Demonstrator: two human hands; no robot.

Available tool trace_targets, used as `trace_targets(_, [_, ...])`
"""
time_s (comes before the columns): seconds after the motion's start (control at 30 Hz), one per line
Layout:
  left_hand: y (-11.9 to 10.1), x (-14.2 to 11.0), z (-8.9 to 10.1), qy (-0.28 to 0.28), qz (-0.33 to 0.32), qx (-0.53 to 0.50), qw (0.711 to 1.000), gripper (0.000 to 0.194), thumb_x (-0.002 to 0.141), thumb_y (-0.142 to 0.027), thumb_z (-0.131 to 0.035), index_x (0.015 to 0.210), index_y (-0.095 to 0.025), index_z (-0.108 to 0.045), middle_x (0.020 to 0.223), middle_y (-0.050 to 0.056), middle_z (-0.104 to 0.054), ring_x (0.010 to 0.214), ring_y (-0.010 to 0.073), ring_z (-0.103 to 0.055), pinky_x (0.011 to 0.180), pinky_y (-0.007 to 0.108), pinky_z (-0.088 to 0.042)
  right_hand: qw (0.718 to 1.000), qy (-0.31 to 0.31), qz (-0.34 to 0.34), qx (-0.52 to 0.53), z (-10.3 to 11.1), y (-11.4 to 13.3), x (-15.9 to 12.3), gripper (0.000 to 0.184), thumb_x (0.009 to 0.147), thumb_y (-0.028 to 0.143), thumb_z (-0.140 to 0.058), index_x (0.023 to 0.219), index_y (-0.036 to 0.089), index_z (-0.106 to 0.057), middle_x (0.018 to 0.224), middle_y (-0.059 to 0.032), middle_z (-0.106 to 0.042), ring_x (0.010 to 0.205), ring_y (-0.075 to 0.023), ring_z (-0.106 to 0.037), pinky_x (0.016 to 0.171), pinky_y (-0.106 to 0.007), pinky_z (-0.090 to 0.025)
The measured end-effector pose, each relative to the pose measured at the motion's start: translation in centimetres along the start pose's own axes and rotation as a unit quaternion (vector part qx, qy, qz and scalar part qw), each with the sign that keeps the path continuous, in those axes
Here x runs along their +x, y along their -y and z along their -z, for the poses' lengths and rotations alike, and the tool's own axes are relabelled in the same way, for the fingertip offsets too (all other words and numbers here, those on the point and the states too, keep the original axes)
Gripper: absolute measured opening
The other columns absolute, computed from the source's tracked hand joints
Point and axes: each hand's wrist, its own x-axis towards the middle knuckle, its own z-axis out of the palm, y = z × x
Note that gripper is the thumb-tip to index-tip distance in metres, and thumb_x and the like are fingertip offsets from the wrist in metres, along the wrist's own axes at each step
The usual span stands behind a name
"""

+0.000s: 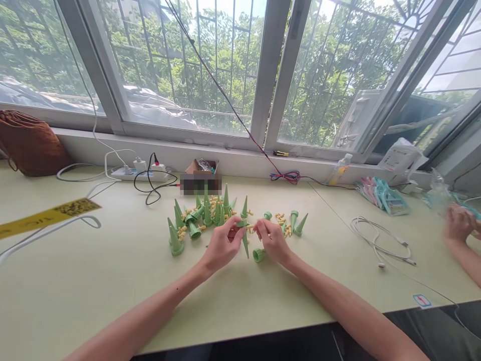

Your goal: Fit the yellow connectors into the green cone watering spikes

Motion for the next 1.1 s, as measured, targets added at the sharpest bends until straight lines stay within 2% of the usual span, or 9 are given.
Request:
trace_targets(0.1, [0.2, 0.2, 0.5, -0.010, -0.032, 0.103, 0.994, 0.013, 0.090, -0.033, -0.054, 0.093, -0.021, -0.055, 0.054, -0.007, -0.045, 0.048, 0.0094, -0.035, 0.050, 0.022, -0.030, 0.997, 0.029, 0.025, -0.070, 0.2, -0.4, 0.2, 0.022, 0.093, 0.031, -0.052, 0.078, 0.017, -0.060, 0.063, 0.0018, -0.053, 0.055, -0.0109, -0.042, 0.055, -0.024, -0.034])
trace_targets(0.17, [0.4, 0.2, 0.6, -0.001, -0.030, 0.147, 0.989, 0.012, 0.090, -0.032, -0.053, 0.094, -0.021, -0.056, 0.054, -0.007, -0.045, 0.048, 0.0093, -0.033, 0.051, 0.022, -0.029, 0.992, 0.062, 0.040, -0.101, 0.2, -0.7, 0.2, 0.012, 0.087, 0.025, -0.058, 0.079, 0.017, -0.063, 0.068, 0.0002, -0.059, 0.059, -0.0114, -0.046, 0.059, -0.024, -0.037])
trace_targets(0.3, [0.6, 0.3, 0.7, 0.029, -0.014, 0.196, 0.980, 0.013, 0.091, -0.032, -0.050, 0.096, -0.020, -0.056, 0.055, -0.007, -0.049, 0.049, 0.0096, -0.036, 0.053, 0.022, -0.030, 0.988, 0.100, 0.027, -0.114, 0.1, -1.0, 0.2, 0.005, 0.081, 0.021, -0.065, 0.079, 0.017, -0.068, 0.072, -0.0002, -0.062, 0.061, -0.0112, -0.049, 0.064, -0.024, -0.040])
trace_targets(0.7, [1.3, 0.3, 0.6, 0.065, -0.028, 0.277, 0.958, 0.026, 0.091, -0.039, -0.050, 0.100, -0.017, -0.062, 0.057, -0.005, -0.052, 0.052, 0.0120, -0.046, 0.057, 0.024, -0.035, 0.987, 0.118, -0.036, -0.104, 0.2, -0.6, 0.6, 0.020, 0.075, 0.015, -0.065, 0.056, 0.017, -0.059, 0.053, 0.0042, -0.052, 0.053, -0.0091, -0.043, 0.052, -0.021, -0.033])
trace_targets(0.93, [1.0, 0.6, 0.9, 0.070, -0.009, 0.322, 0.944, 0.025, 0.090, -0.038, -0.049, 0.097, -0.019, -0.063, 0.056, -0.004, -0.052, 0.052, 0.0135, -0.048, 0.054, 0.024, -0.033, 0.984, 0.111, -0.059, -0.127, 0.2, -0.6, 0.5, 0.011, 0.076, 0.016, -0.065, 0.065, 0.017, -0.068, 0.059, 0.0010, -0.061, 0.057, -0.0111, -0.052, 0.057, -0.022, -0.039])
trace_targets(1.1, [0.7, 0.8, 1.3, 0.070, 0.001, 0.365, 0.928, 0.028, 0.090, -0.039, -0.049, 0.096, -0.019, -0.067, 0.060, -0.001, -0.058, 0.057, 0.0169, -0.055, 0.054, 0.026, -0.034, 0.981, 0.107, -0.066, -0.144, 0.2, -0.4, 0.4, 0.013, 0.080, 0.018, -0.064, 0.067, 0.016, -0.068, 0.063, -0.0016, -0.065, 0.060, -0.0130, -0.056, 0.060, -0.024, -0.041])
